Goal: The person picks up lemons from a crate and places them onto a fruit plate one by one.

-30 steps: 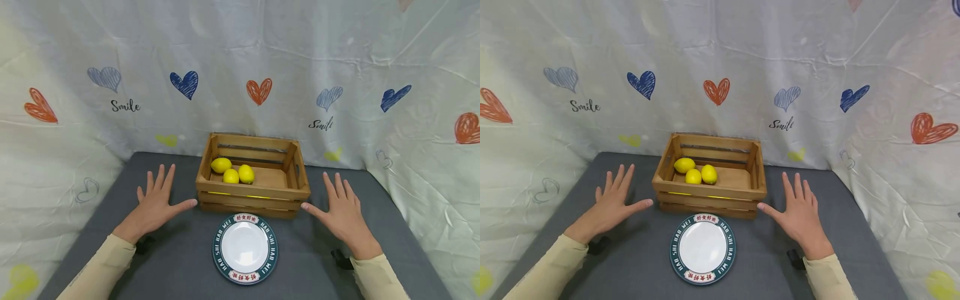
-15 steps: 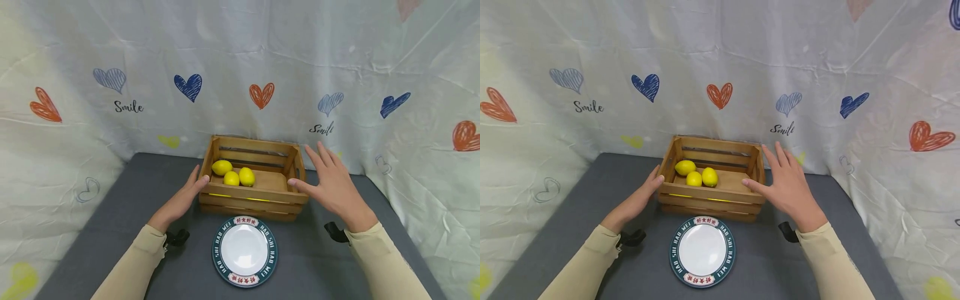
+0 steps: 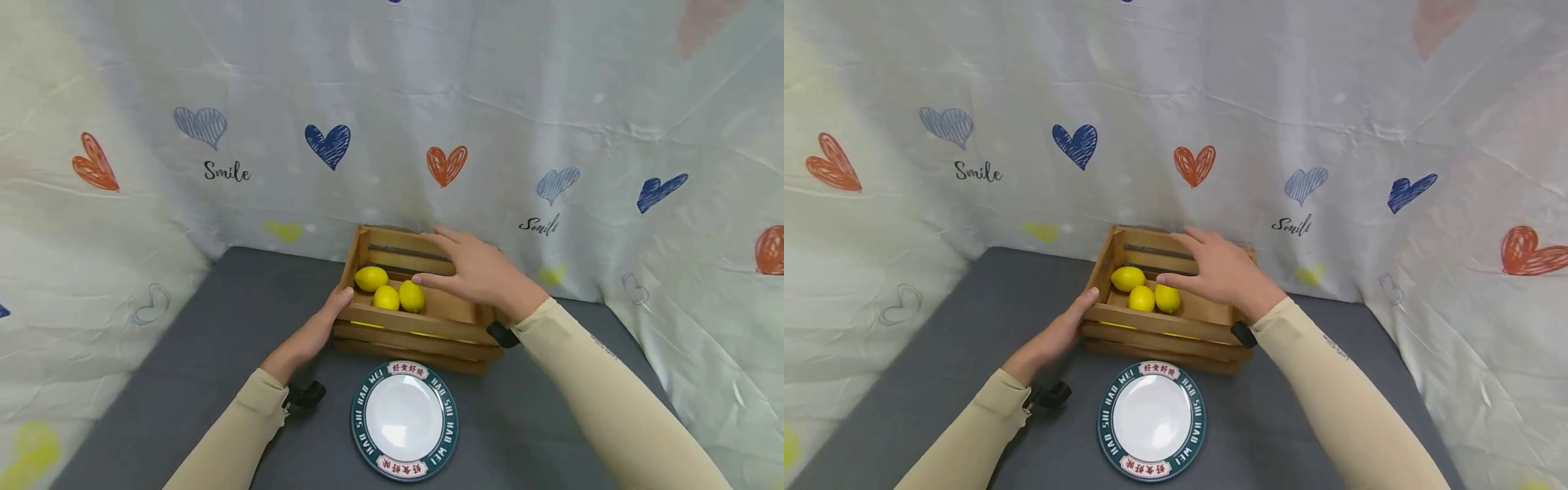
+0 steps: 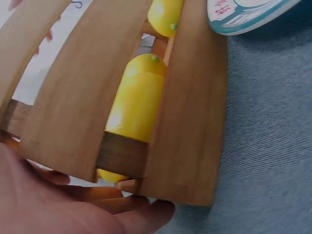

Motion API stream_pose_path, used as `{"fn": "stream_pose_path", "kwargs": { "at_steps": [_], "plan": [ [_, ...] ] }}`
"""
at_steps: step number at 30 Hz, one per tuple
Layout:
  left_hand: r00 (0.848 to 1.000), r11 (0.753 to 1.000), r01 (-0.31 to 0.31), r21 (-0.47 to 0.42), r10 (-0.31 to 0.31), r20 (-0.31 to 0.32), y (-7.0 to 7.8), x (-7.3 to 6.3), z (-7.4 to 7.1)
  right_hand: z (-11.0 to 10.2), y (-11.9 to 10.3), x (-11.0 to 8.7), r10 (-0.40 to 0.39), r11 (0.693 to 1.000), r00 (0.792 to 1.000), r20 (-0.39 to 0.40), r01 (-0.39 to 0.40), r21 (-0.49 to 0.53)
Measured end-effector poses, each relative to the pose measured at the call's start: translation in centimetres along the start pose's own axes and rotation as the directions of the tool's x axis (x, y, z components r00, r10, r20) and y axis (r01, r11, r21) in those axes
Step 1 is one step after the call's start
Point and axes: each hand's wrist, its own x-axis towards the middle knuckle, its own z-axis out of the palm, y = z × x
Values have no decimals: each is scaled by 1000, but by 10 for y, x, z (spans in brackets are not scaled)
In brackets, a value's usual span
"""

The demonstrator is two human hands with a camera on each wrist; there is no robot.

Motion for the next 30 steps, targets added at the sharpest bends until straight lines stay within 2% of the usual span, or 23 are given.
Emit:
{"fn": "stream_pose_path", "kwargs": {
  "at_steps": [7, 10, 16, 22, 30],
  "plan": [
    [1000, 996, 1, -88, -1, -2, -8, 4, 5, 18, -18, 42, -123, 992, 985, 121, 118, 51],
    [1000, 990, -12, -143, 12, 2, -9, 6, 8, 25, -22, 56, -139, 990, 975, 175, 139, 17],
    [1000, 978, -12, -209, 6, -30, -9, 8, 9, 33, -24, 81, -130, 989, 957, 259, 145, -38],
    [999, 969, -11, -245, 1, -39, -11, 8, 9, 45, -27, 100, -126, 990, 942, 311, 138, -15],
    [998, 955, -47, -292, 30, -63, -11, 6, 9, 67, -37, 121, -222, 970, 921, 321, 243, -26]
  ]
}}
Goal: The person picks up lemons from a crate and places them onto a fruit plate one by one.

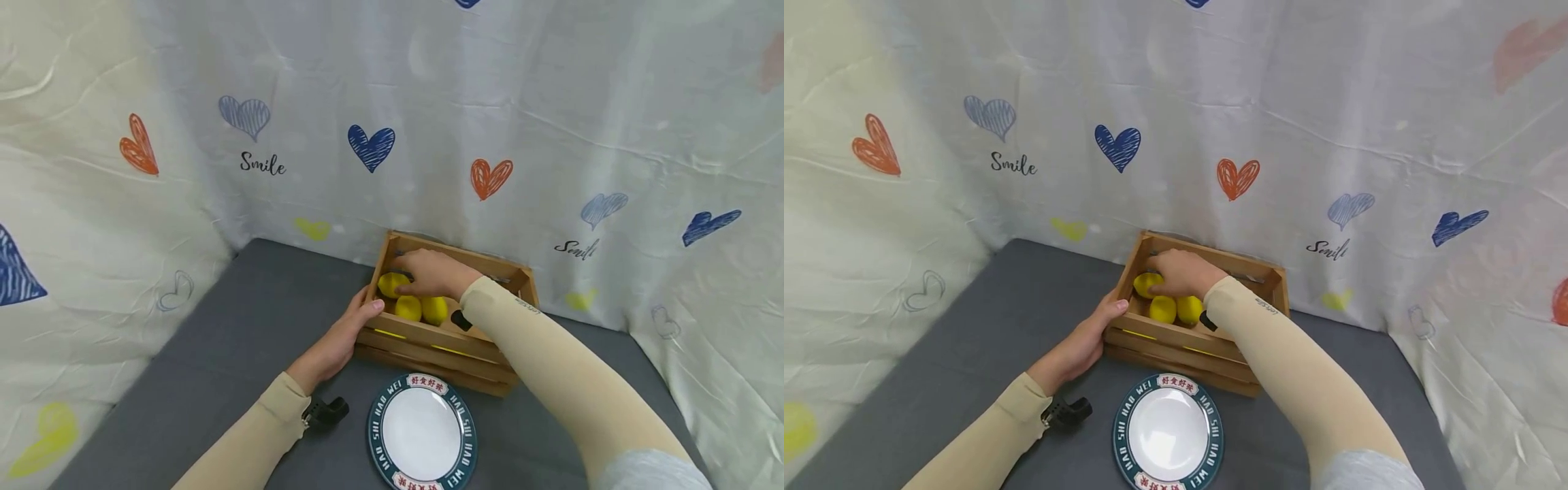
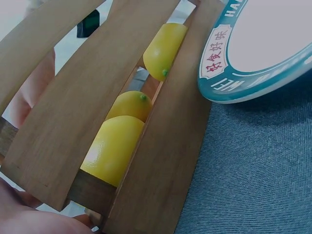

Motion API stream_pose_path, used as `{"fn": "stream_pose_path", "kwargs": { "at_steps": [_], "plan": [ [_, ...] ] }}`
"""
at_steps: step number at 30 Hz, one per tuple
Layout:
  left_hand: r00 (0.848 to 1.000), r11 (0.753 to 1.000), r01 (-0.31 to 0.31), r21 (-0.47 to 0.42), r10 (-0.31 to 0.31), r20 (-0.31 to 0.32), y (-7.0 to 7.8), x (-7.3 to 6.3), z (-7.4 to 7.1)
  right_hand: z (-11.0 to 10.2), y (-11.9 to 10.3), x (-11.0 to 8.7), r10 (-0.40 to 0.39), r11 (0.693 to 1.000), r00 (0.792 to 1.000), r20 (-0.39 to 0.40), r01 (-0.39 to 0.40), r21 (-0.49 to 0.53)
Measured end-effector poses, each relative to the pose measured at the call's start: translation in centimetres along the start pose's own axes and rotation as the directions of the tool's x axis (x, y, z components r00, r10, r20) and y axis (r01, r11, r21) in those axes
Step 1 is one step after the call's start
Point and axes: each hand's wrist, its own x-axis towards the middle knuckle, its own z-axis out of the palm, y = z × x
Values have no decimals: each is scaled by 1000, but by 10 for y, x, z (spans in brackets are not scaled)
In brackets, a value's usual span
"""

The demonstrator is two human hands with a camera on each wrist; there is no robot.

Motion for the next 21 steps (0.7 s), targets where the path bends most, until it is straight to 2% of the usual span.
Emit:
{"fn": "stream_pose_path", "kwargs": {
  "at_steps": [10, 17, 21],
  "plan": [
    [1000, 1000, -18, -16, 18, -5, -2, 2, 4, 10, -4, 14, 53, 998, 998, 26, -52, -43],
    [1000, 1000, -8, -19, 7, -21, -4, 1, 0, 12, -9, 26, 52, 992, 997, 52, -46, -117],
    [1000, 1000, -6, -13, 6, -21, -2, -1, 0, 13, -12, 31, 88, 992, 991, 99, -79, -96]
  ]
}}
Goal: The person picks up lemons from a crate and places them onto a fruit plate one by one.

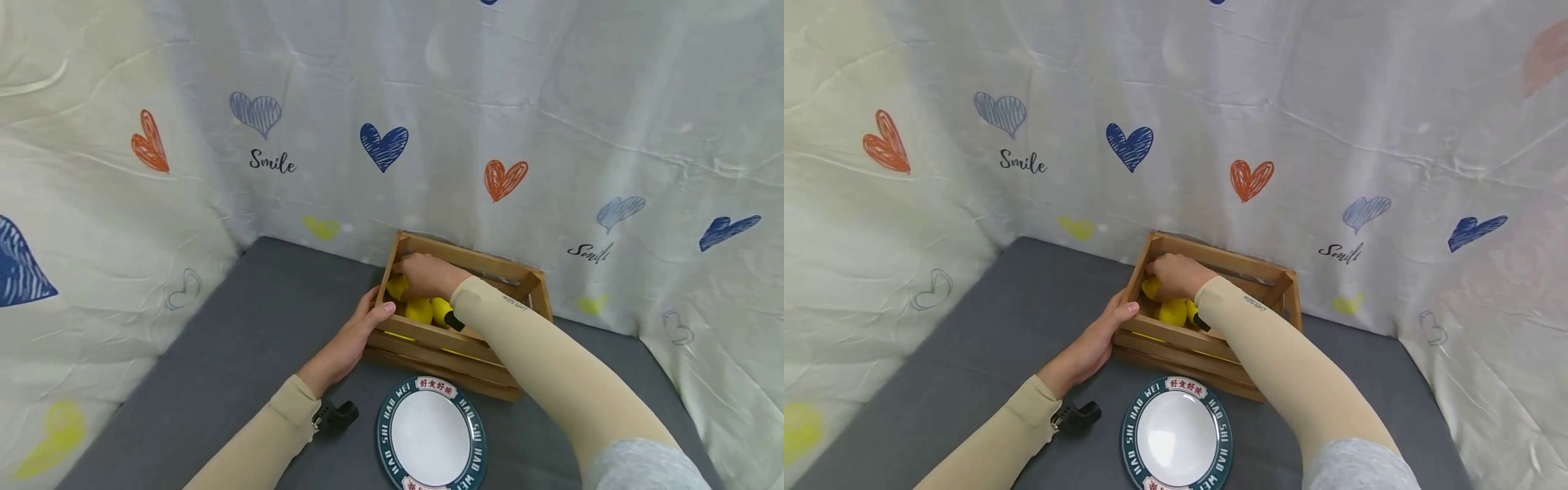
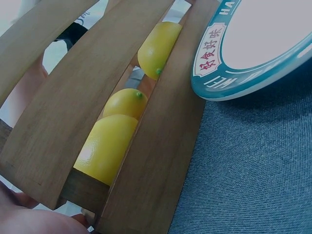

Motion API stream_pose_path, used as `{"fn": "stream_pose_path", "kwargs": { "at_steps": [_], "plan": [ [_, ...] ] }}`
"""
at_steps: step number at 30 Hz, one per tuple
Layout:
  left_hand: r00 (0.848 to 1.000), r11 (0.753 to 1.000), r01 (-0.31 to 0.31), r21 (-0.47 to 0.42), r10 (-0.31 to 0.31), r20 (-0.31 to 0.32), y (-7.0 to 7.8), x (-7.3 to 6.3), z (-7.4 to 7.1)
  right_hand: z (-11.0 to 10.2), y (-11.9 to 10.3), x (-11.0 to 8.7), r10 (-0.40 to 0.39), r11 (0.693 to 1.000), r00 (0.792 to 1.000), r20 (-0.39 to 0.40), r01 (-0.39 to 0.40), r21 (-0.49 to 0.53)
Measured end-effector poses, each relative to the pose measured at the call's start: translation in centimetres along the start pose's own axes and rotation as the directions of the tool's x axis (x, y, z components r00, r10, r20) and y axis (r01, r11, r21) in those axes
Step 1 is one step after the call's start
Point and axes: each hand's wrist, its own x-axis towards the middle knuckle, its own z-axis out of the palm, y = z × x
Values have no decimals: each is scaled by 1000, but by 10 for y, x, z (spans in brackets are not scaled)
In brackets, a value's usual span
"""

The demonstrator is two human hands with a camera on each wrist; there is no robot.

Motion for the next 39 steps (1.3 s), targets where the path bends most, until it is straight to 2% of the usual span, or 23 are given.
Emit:
{"fn": "stream_pose_path", "kwargs": {
  "at_steps": [5, 8, 13, 19, 24, 29, 32, 39],
  "plan": [
    [1000, 1000, -3, -1, 3, 1, -1, 0, 0, 4, 1, 2, 38, 997, 993, 112, -45, 61],
    [1000, 1000, -5, 3, 5, 6, -1, 1, 0, 6, 2, 1, 55, 996, 988, 142, -65, 68],
    [1000, 1000, 0, 8, 0, 14, 0, 1, 3, 7, 8, -7, 50, 993, 992, 115, -61, 98],
    [1000, 1000, 6, 14, -6, 4, 0, 2, 4, -5, 14, -23, 20, 991, 999, 37, -25, 132],
    [1000, 999, 26, 33, -26, 0, 1, 3, 1, -19, 13, -47, 34, 986, 999, -30, -28, 164],
    [1000, 999, 23, 37, -24, 10, 3, 5, 2, -34, 13, -82, 24, 995, 994, -107, -13, 98],
    [1000, 999, 21, 49, -22, 14, 4, 7, 2, -40, 12, -105, 32, 996, 992, -122, -21, 89],
    [998, 995, 63, 82, -63, -1, 1, 8, 4, -44, 6, -160, 58, 998, 988, -145, -53, 37]
  ]
}}
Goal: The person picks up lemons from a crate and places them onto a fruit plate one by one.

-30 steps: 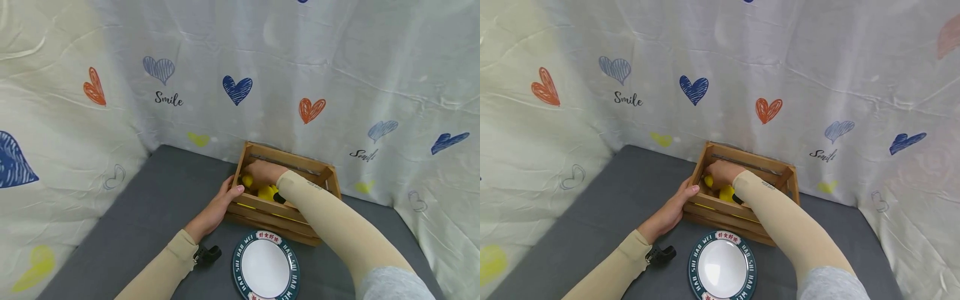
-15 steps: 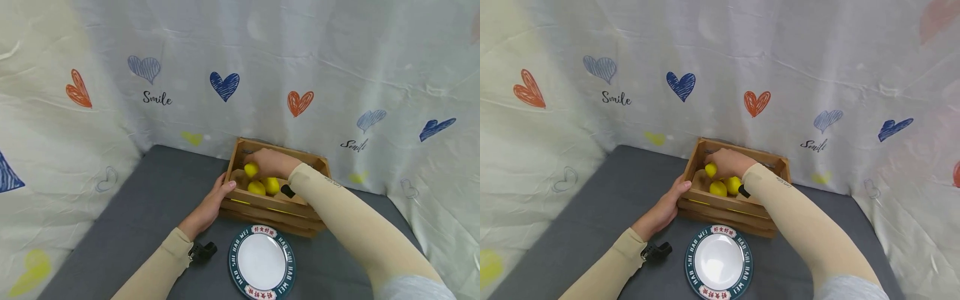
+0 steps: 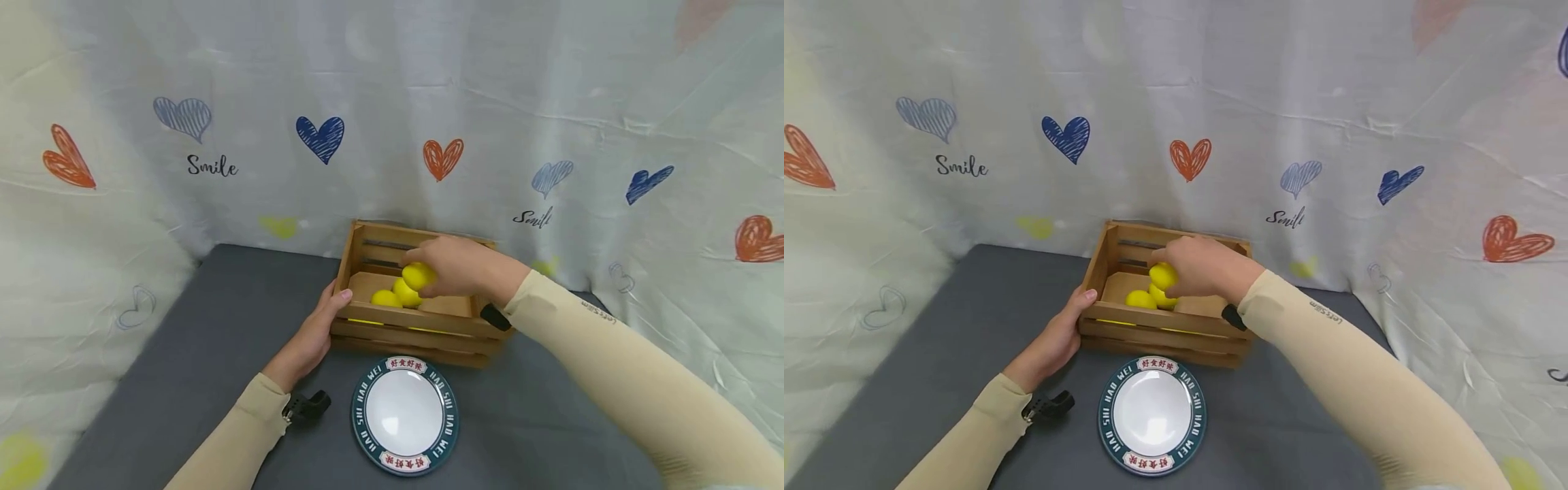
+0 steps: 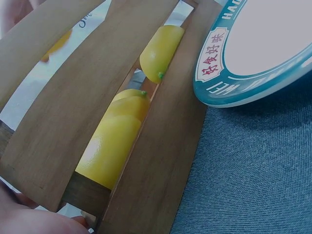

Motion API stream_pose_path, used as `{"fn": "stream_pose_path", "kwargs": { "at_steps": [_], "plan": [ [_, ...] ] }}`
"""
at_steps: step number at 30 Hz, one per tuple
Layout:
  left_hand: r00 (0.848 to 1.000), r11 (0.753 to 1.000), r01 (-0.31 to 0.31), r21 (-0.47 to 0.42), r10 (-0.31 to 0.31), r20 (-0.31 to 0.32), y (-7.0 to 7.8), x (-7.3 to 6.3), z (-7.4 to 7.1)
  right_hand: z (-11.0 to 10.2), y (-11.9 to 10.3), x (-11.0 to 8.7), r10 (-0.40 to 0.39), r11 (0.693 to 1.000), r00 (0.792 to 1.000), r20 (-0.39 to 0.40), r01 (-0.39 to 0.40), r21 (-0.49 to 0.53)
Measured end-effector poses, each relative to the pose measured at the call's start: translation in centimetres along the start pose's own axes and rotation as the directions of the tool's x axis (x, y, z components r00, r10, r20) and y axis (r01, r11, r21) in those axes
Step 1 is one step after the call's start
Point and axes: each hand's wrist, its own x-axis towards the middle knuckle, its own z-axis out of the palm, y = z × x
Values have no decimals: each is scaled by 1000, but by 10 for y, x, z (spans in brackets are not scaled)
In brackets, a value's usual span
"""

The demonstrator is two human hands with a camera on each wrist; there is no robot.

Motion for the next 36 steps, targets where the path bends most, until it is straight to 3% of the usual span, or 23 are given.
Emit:
{"fn": "stream_pose_path", "kwargs": {
  "at_steps": [9, 16, 28, 36],
  "plan": [
    [1000, 1000, 2, 13, -2, 21, -1, 1, -1, -3, -15, -60, 29, 1000, 996, -86, -28, 13],
    [1000, 1000, -4, 9, 4, 11, -2, 1, -1, 13, -29, -84, -64, 997, 990, -128, 58, -48],
    [1000, 1000, -16, -3, 16, 15, -1, 2, -1, 54, -48, -83, -205, 978, 975, -87, 202, -50],
    [1000, 1000, -28, -5, 28, 11, -1, 2, -1, 84, -54, -67, -202, 979, 979, -15, 202, -11]
  ]
}}
